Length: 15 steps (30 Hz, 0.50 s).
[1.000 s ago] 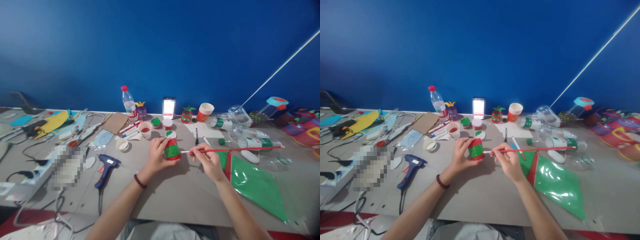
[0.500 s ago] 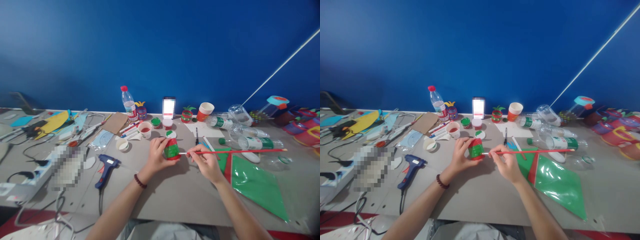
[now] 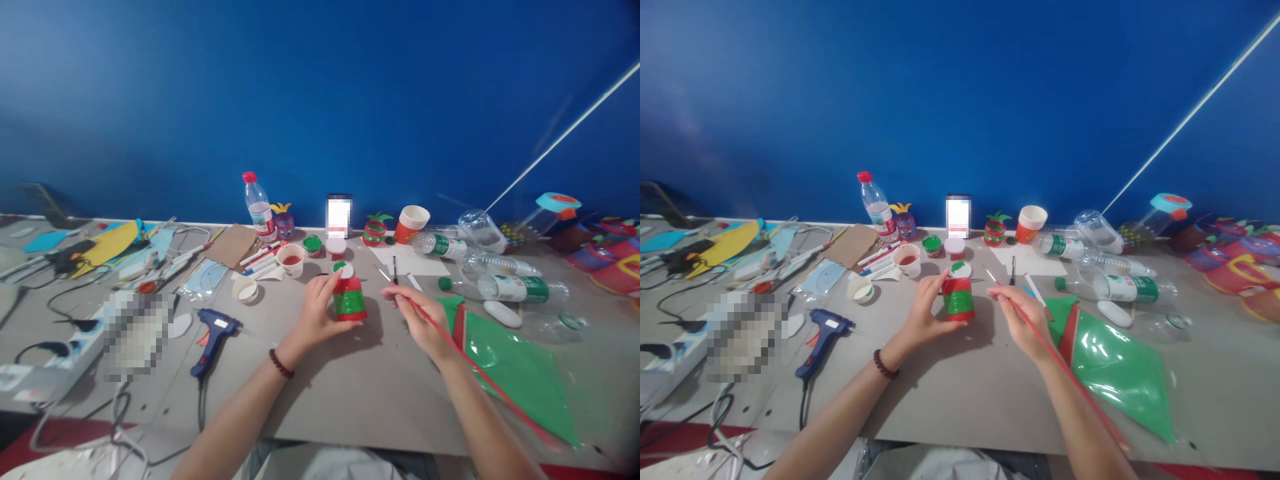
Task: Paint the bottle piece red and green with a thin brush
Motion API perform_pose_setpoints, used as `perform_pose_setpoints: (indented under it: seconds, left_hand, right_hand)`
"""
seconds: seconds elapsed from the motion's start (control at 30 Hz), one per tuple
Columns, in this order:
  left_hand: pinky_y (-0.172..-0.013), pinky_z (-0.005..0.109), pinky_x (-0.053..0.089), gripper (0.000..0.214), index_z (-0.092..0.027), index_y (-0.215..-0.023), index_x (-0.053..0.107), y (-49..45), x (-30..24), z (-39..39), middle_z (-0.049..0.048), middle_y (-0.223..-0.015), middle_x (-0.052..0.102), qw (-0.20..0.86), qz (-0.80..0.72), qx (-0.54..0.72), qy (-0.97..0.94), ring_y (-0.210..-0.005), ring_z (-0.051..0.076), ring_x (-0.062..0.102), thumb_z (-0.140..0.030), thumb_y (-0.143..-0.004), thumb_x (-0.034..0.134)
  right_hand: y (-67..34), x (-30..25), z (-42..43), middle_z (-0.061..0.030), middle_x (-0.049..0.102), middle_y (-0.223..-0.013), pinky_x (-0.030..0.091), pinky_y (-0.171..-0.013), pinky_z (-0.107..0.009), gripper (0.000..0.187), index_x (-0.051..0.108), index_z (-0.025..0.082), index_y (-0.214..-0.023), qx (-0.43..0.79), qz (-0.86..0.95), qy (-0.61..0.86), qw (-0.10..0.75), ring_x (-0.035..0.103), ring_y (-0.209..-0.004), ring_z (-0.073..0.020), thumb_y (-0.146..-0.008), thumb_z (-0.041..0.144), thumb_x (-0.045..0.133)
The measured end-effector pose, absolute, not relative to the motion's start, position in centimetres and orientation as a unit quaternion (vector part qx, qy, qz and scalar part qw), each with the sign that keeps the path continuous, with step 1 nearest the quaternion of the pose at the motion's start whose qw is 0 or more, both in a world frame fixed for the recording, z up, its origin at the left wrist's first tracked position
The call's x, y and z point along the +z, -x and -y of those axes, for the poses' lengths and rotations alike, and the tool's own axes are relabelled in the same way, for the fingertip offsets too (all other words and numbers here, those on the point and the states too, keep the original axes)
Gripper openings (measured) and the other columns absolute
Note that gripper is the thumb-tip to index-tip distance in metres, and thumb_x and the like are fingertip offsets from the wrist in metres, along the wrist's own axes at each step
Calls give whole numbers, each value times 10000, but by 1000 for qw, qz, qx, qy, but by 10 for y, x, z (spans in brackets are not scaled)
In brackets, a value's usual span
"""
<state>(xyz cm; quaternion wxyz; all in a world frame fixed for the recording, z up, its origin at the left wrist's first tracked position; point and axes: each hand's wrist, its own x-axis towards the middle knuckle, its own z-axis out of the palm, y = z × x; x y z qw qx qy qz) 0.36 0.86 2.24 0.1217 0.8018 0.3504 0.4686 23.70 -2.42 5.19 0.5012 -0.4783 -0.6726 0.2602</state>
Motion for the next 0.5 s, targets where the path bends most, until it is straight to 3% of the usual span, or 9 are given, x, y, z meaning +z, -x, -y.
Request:
perform_pose_setpoints:
  seconds: [0.07, 0.2, 0.27, 0.5]
  left_hand:
    - [-975, 492, 450, 1073, -297, -1544, 201, -4, 23, -7, 113, -1251, 567, 155, -346, 461, -802, -1113, 290, 542, -579, -700, 800]
    - [-1003, 512, 435, 1188, -327, -1551, 167, -4, 23, -6, 116, -1316, 565, 195, -342, 454, -800, -1154, 305, 532, -572, -613, 853]
    - [-1024, 529, 413, 1242, -332, -1553, 158, -4, 23, -6, 113, -1309, 584, 201, -342, 444, -804, -1169, 316, 528, -556, -568, 881]
    - [-1051, 549, 382, 1344, -315, -1560, 117, -5, 25, -5, 123, -1314, 609, 230, -341, 417, -811, -1195, 338, 531, -502, -505, 928]
  right_hand:
    - [-235, 52, 24, -74, 711, -1185, 553, -906, -416, 254, 661, 278, -1153, 235, 722, 462, 458, 671, -1081, -258, -922, 372, 615]
    - [-229, 51, 27, -99, 539, -1450, 424, -1090, -531, 684, 499, 308, -1331, 234, 773, 454, 376, 485, -1354, -326, -737, 408, 823]
    - [-227, 51, 29, -104, 497, -1485, 405, -1108, -539, 698, 471, 309, -1315, 247, 776, 457, 357, 442, -1392, -325, -725, 396, 834]
    - [-230, 53, 28, -115, 527, -1448, 443, -1080, -519, 649, 478, 292, -1245, 270, 783, 447, 339, 497, -1350, -322, -710, 328, 845]
